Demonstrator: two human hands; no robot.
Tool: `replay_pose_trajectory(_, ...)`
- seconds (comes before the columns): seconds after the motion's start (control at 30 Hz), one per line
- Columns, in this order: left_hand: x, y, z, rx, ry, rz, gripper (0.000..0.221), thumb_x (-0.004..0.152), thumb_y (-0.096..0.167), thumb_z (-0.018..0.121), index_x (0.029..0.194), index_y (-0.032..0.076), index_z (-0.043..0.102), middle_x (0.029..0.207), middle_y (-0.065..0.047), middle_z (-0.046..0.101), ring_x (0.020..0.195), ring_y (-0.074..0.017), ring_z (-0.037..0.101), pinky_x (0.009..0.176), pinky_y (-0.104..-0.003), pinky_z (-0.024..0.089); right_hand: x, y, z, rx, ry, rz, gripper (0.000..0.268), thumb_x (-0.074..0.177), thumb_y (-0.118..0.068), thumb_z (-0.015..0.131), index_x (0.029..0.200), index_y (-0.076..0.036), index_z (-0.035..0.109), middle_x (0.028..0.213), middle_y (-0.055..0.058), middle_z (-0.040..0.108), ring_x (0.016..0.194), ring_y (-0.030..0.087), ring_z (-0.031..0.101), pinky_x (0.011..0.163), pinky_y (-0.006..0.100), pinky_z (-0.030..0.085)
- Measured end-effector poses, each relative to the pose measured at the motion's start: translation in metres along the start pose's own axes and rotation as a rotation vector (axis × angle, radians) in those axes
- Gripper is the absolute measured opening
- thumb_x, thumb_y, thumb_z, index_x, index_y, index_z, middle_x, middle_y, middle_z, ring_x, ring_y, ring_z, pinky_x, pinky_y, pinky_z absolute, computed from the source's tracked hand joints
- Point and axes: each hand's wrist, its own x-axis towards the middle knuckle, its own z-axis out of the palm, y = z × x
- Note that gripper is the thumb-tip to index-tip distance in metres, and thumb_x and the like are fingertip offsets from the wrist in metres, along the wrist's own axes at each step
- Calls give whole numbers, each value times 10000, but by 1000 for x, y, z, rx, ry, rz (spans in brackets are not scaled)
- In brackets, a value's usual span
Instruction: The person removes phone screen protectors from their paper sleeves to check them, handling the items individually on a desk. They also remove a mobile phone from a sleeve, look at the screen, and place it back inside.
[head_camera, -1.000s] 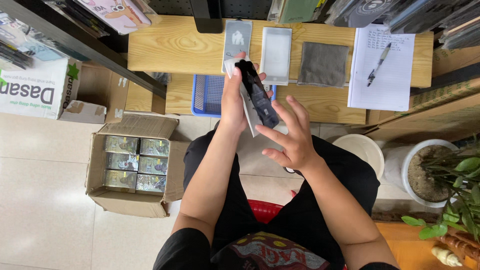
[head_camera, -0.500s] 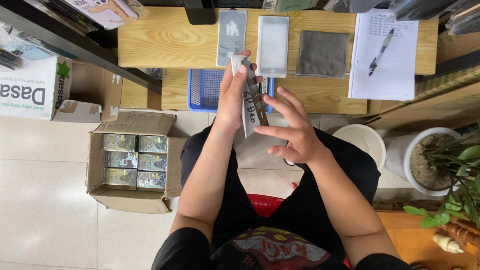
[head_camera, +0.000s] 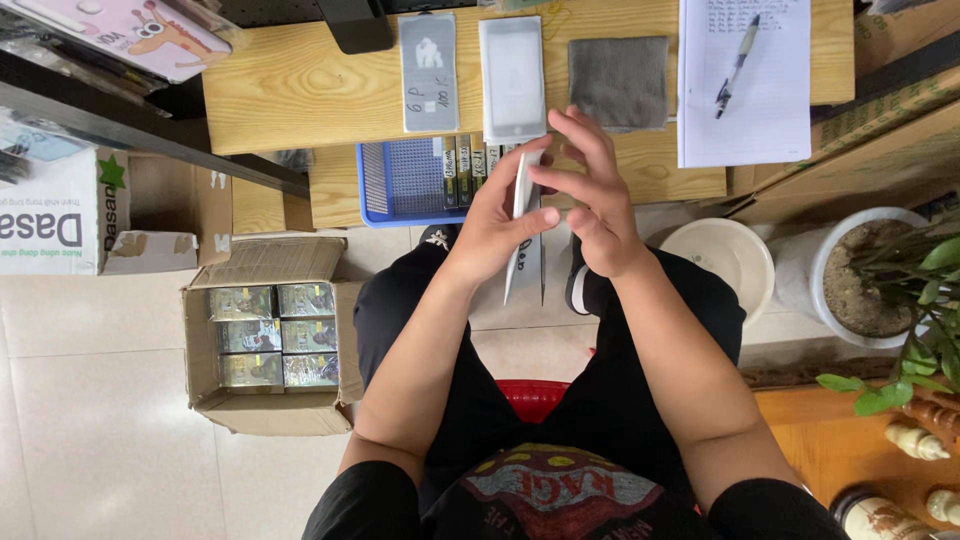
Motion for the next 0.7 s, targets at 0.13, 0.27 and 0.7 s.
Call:
replay_pose_trajectory(0.13,1,9,1,50,-3,-61,865,826,200,857,1526,137,353,1366,-193,444,1215,-316,496,969,-466,525,5,1,1,78,42,100,609,1023,-548,371,1345,-73,576,1580,146,268,1500,268,115,1157,403,276)
replay_pose_trajectory(0.27,-4,7,2,261,97,-57,1017,751,229,898,1527,68,260,1352,-254,483,1158,-381,556,907,-515,535,-7,15,6,245,101,287,602,948,-368,578,1452,-74,428,1538,160,333,1447,283,250,1091,414,336)
replay_pose_trajectory(0.7,-5,25,3,238,90,-98,660,959,106,548,1552,125,258,1415,-228,485,1306,-398,473,1012,-552,449,-10,23,2,734,303,563,651,959,-368,608,1491,-96,348,1340,241,577,1170,232,606,946,416,530)
